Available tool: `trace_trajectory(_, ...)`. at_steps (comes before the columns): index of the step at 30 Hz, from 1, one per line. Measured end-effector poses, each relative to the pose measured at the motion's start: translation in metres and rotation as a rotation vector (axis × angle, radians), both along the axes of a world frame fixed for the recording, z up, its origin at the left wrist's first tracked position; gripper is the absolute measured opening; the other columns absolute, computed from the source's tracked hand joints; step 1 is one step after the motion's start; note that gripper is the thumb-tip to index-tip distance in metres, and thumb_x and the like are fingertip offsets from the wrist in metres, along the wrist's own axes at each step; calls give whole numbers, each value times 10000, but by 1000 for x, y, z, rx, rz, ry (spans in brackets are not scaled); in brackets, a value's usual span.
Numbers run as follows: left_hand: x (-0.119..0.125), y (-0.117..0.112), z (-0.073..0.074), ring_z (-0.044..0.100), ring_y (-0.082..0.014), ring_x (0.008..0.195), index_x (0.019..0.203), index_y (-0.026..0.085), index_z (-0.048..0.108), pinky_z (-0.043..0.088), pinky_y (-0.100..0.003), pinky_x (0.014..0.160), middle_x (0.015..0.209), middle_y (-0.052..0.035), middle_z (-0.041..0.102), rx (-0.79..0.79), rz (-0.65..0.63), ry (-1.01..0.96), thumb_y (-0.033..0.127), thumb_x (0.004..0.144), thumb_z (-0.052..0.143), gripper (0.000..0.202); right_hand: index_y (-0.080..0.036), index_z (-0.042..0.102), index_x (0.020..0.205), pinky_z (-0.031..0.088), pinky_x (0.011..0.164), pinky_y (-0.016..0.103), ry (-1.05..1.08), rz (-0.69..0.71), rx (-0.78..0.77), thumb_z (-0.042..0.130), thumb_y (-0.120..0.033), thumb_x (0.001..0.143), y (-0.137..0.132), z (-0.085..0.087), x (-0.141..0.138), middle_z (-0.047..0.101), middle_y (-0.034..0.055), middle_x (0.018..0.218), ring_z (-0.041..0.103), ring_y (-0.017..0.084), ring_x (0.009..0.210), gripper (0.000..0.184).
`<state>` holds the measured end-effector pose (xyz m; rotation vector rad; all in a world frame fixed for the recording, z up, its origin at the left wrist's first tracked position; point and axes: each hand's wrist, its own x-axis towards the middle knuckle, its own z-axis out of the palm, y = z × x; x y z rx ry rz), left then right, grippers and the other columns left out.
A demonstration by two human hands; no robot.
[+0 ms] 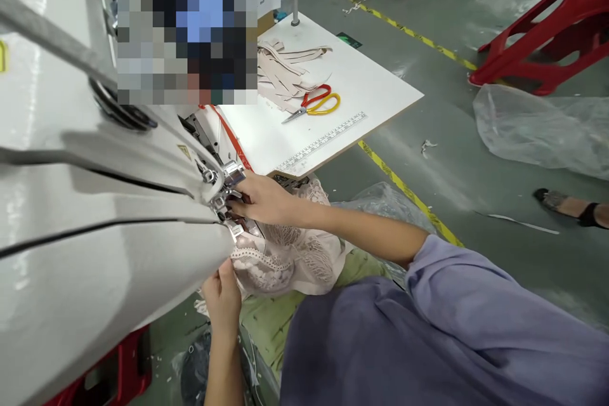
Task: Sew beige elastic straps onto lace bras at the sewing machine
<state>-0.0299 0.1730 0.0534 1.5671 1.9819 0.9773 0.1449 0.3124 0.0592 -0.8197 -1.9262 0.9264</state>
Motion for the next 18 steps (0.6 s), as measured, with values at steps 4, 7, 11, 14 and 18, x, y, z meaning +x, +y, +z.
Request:
trace_trajectory(4, 2, 4, 2, 555, -185, 692, 784, 174, 619, 432, -270, 651, 736, -19, 613, -19, -24, -103, 507, 904, 484, 380, -167, 576, 935, 402, 784, 277, -15, -6, -16, 568, -142, 871, -1, -1, -1, 578, 55, 1046, 524, 157, 903, 69)
trace_trajectory(7, 5, 1, 4, 514, -155, 606, 790, 175, 611, 404, -254, 578, 667, 7, 567, -24, 5, -110, 479, 893, 530, 331, -169, 580, 917, 396, 770, 275, -29, -6, -28, 570, -154, 879, -1, -2, 0, 561, 53, 1043, 514, 151, 885, 42)
trace_trajectory(11, 10, -5, 7, 408, -112, 467, 823, 191, 579, 329, -238, 479, 568, 67, 442, -7, 133, -41, 433, 871, 604, 248, -163, 575, 883, 395, 771, 274, -20, 2, -35, 575, -144, 878, -2, -1, 2, 542, 53, 1042, 510, 145, 879, 20)
trace_trajectory(14, 13, -4, 11, 405, -110, 470, 736, 201, 549, 323, -240, 481, 560, 69, 409, 70, 142, 75, 398, 872, 618, 249, -162, 561, 867, 401, 777, 272, 4, 12, -29, 593, -119, 850, -2, -1, 4, 536, 51, 1037, 509, 144, 876, 56)
trace_trajectory(18, 18, -1, 16, 494, -133, 563, 574, 210, 491, 382, -247, 541, 587, 24, 472, 148, 61, 179, 374, 882, 594, 364, -167, 552, 854, 409, 785, 276, 30, 20, -30, 579, -113, 842, -1, -2, 5, 531, 48, 1036, 508, 144, 866, 62)
